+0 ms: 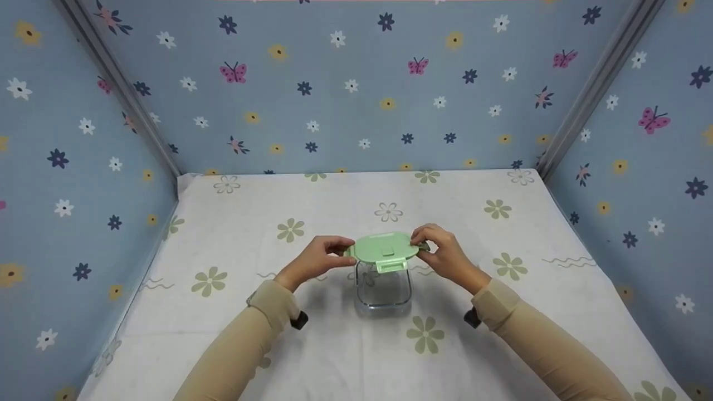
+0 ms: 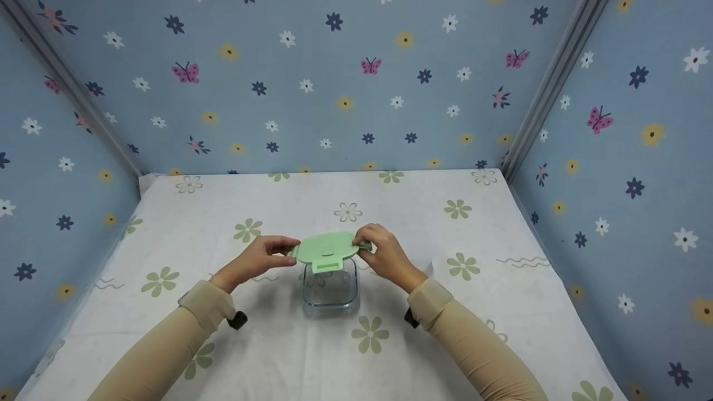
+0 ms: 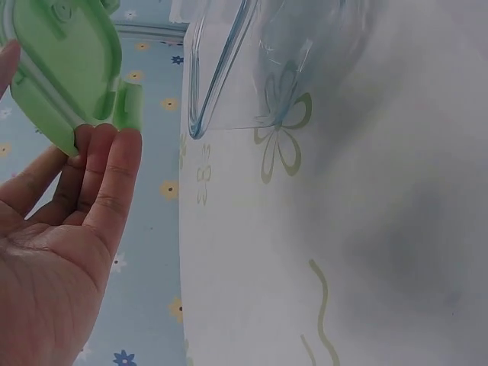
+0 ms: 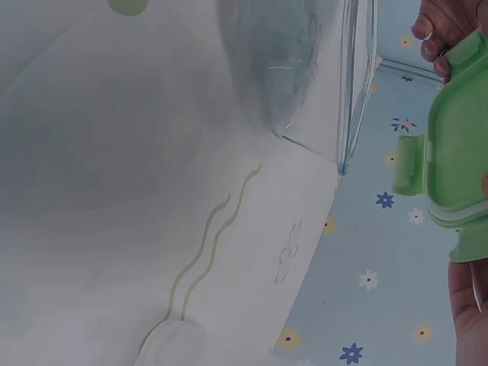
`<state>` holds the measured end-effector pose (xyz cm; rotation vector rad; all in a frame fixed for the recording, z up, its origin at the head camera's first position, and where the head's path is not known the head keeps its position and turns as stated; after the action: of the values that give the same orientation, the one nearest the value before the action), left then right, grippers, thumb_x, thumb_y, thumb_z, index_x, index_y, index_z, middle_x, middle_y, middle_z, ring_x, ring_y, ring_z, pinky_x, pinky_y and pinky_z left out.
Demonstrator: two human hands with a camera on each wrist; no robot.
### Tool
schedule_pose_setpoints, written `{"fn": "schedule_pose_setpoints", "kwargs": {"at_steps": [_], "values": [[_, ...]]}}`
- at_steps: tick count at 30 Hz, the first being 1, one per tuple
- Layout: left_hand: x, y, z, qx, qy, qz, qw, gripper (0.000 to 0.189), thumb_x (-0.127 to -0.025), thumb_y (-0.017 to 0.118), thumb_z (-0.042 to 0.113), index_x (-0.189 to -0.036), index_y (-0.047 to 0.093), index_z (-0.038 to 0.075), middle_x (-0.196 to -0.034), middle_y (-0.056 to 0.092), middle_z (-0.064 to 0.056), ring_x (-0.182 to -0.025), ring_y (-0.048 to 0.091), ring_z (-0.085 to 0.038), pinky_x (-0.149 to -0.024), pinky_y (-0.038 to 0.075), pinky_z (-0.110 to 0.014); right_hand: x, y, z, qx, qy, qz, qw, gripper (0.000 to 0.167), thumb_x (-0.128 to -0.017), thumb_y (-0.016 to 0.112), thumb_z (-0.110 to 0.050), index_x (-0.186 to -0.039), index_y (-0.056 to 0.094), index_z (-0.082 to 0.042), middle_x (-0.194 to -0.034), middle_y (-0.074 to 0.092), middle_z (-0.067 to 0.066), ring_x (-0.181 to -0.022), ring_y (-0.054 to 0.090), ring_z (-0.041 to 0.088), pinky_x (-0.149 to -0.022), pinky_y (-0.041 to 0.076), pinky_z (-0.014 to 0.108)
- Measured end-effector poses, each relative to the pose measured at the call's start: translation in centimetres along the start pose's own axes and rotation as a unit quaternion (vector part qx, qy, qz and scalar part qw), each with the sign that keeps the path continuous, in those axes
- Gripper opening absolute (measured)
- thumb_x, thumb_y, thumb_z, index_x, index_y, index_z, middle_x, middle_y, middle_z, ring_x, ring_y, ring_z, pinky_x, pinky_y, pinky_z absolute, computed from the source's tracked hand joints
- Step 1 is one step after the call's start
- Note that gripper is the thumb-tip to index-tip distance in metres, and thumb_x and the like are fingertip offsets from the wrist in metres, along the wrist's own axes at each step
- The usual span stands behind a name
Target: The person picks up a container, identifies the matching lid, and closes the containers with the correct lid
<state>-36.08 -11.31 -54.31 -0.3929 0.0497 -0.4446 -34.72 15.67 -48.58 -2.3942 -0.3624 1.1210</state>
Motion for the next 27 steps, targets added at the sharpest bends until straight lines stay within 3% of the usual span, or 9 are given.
{"fn": "schedule_pose_setpoints", "kwargs": {"at_steps": [4, 8, 13, 19, 27], "values": [[-0.1, 0.0, 0.0, 0.010, 0.013, 0.003, 0.9999, 0.056, -0.094, 0.087, 0.027, -0.142, 0.070, 0.003, -0.129, 0.075, -0.011, -0.114, 0.067, -0.022, -0.099, 0.057, -0.033, 0.0, 0.0, 0.4, 0.000, 0.026, -0.001, 0.9997, 0.023, -0.087, 0.082, 0.014, -0.097, 0.074, -0.005, -0.110, 0.076, 0.017, -0.107, 0.072, 0.036, -0.097, 0.054, 0.017], [-0.1, -0.1, 0.2, 0.024, 0.028, 0.011, 0.9993, 0.058, -0.093, 0.088, 0.022, -0.143, 0.068, 0.001, -0.130, 0.074, -0.012, -0.112, 0.068, -0.020, -0.097, 0.058, -0.030, 0.2, -0.1, 1.2, 0.003, 0.060, -0.009, 0.9982, 0.024, -0.090, 0.081, 0.012, -0.108, 0.074, -0.003, -0.122, 0.074, 0.023, -0.117, 0.072, 0.040, -0.098, 0.059, 0.025], [0.0, -0.3, 0.4, 0.035, 0.036, 0.024, 0.9985, 0.060, -0.091, 0.090, 0.018, -0.143, 0.067, 0.000, -0.133, 0.073, -0.014, -0.111, 0.068, -0.019, -0.099, 0.060, -0.031, 0.5, 0.0, 2.3, -0.017, 0.135, -0.034, 0.9901, 0.036, -0.091, 0.081, 0.009, -0.125, 0.073, 0.002, -0.127, 0.074, 0.021, -0.105, 0.073, 0.032, -0.088, 0.062, 0.026], [0.1, -0.3, 0.2, 0.027, 0.025, 0.031, 0.9988, 0.062, -0.089, 0.091, 0.017, -0.144, 0.066, 0.002, -0.136, 0.072, -0.015, -0.108, 0.069, -0.019, -0.093, 0.060, -0.029, 0.8, 0.7, 3.3, -0.055, 0.219, -0.100, 0.9689, 0.052, -0.088, 0.080, 0.010, -0.138, 0.066, 0.008, -0.133, 0.068, 0.027, -0.093, 0.067, 0.023, -0.081, 0.057, 0.018], [0.5, 0.0, -0.6, 0.041, -0.011, 0.024, 0.9988, 0.070, -0.086, 0.091, 0.009, -0.150, 0.061, 0.002, -0.146, 0.064, -0.017, -0.092, 0.068, -0.013, -0.075, 0.056, -0.023, 1.5, 1.7, 4.0, -0.123, 0.301, -0.173, 0.9297, 0.068, -0.089, 0.076, 0.007, -0.152, 0.050, 0.015, -0.139, 0.061, 0.034, -0.093, 0.064, 0.017, -0.076, 0.056, 0.018]]}}
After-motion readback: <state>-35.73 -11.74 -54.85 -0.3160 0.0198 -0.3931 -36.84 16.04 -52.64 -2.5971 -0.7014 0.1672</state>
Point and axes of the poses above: each hand's wrist, its own x-axis away from the middle knuckle, its own y-axis out of the palm, z = x × y, the point moved 8 cm from there along -x, towards the middle knuckle
